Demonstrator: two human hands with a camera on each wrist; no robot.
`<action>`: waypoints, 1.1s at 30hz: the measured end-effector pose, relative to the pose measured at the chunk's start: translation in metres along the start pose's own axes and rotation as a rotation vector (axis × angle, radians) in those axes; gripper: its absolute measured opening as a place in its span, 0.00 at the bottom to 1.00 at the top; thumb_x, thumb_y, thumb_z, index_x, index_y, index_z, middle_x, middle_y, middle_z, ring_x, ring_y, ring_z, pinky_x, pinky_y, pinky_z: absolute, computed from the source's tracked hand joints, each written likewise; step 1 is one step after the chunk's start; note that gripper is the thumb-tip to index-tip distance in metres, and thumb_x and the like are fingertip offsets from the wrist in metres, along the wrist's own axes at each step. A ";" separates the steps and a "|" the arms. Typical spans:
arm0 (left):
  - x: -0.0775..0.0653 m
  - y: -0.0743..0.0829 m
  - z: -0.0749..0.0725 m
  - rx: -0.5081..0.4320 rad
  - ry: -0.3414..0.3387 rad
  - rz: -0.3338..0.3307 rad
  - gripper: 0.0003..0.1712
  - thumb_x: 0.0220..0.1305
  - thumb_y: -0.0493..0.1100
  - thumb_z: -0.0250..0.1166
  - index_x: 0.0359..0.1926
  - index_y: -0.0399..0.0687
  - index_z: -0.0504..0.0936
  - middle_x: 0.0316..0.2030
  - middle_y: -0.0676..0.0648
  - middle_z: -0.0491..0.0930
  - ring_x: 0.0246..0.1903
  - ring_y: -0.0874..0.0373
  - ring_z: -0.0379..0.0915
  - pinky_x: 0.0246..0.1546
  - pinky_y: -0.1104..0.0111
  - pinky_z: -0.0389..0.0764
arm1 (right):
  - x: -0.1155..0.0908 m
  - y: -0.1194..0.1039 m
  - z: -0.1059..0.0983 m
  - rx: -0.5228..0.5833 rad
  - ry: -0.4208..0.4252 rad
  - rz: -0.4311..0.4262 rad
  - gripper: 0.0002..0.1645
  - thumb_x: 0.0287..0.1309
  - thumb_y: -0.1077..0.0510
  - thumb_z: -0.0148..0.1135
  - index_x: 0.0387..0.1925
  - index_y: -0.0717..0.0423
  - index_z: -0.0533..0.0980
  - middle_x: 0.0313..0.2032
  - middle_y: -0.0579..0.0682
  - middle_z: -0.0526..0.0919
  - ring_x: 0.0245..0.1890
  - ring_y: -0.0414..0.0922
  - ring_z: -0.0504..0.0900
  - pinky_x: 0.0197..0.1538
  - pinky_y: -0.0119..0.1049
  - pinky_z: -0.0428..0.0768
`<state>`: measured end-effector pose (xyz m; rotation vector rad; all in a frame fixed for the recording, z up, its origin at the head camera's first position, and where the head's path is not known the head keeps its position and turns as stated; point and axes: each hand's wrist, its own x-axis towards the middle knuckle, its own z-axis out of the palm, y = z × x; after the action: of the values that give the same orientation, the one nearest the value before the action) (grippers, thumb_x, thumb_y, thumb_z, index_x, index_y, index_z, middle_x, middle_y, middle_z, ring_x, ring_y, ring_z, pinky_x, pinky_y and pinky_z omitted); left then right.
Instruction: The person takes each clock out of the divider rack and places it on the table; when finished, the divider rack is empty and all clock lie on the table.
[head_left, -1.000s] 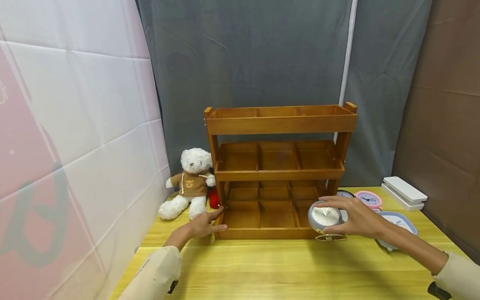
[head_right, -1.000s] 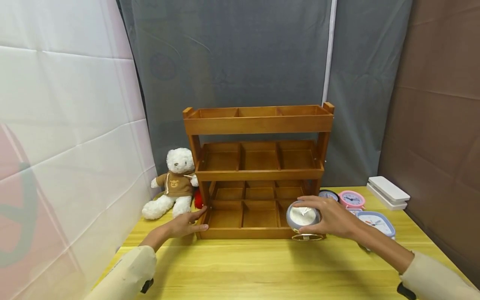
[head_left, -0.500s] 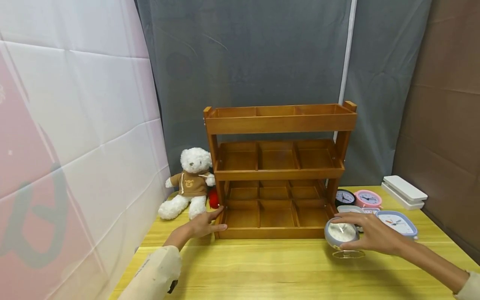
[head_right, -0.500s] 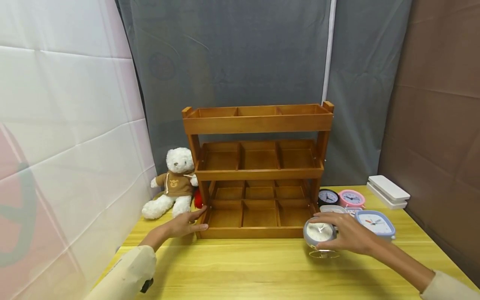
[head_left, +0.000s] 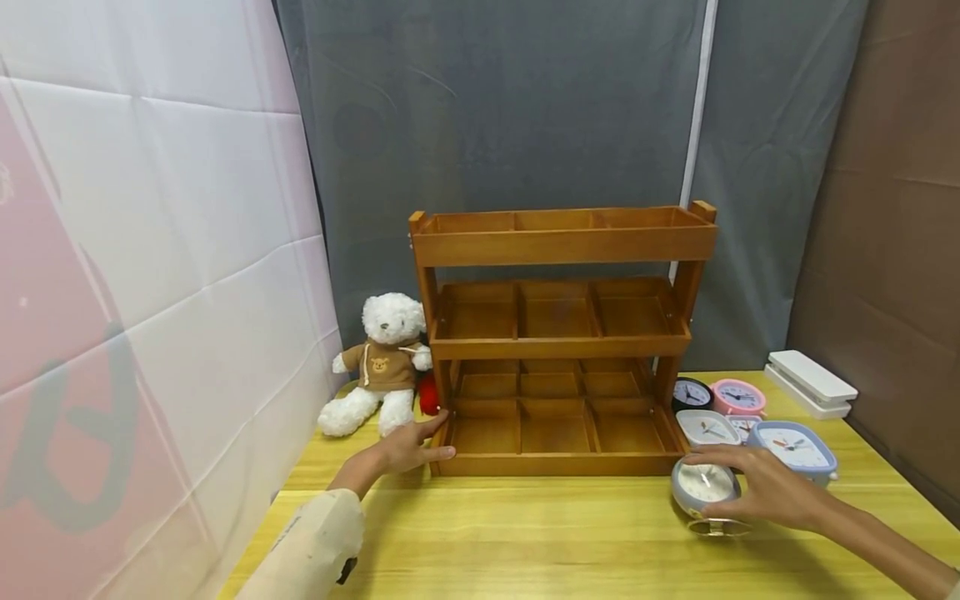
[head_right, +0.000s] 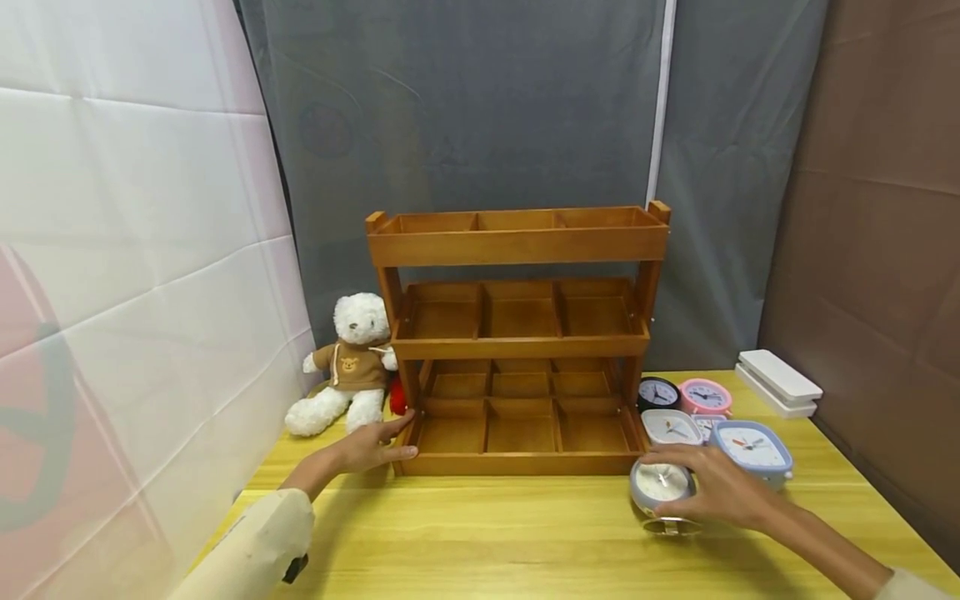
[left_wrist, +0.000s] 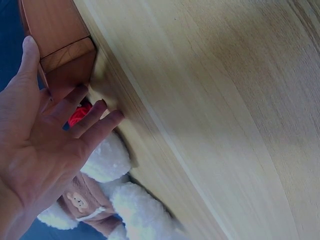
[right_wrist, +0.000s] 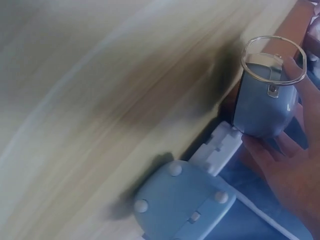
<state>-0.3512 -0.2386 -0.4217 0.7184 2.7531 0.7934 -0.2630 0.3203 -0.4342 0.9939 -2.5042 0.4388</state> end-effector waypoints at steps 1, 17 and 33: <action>0.000 0.001 0.000 0.002 0.001 -0.001 0.47 0.75 0.55 0.65 0.80 0.34 0.55 0.72 0.28 0.64 0.71 0.34 0.63 0.70 0.43 0.66 | -0.002 0.001 0.001 0.003 0.000 -0.002 0.36 0.42 0.38 0.85 0.57 0.38 0.85 0.53 0.48 0.88 0.53 0.46 0.86 0.51 0.43 0.85; 0.003 0.001 0.000 0.015 -0.001 0.007 0.47 0.75 0.55 0.64 0.80 0.33 0.55 0.72 0.27 0.64 0.70 0.33 0.64 0.70 0.43 0.66 | -0.016 0.013 0.005 0.030 0.007 -0.011 0.37 0.42 0.42 0.86 0.57 0.44 0.84 0.53 0.48 0.88 0.53 0.41 0.85 0.52 0.31 0.83; 0.002 -0.001 0.000 0.031 0.006 0.013 0.47 0.75 0.55 0.64 0.80 0.33 0.55 0.71 0.25 0.65 0.69 0.32 0.66 0.68 0.43 0.68 | -0.014 0.027 -0.008 -0.059 -0.046 -0.059 0.35 0.42 0.42 0.85 0.53 0.51 0.87 0.51 0.51 0.88 0.49 0.51 0.86 0.48 0.41 0.86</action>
<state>-0.3534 -0.2387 -0.4226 0.7415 2.7751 0.7578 -0.2712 0.3506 -0.4377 1.0626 -2.5059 0.3261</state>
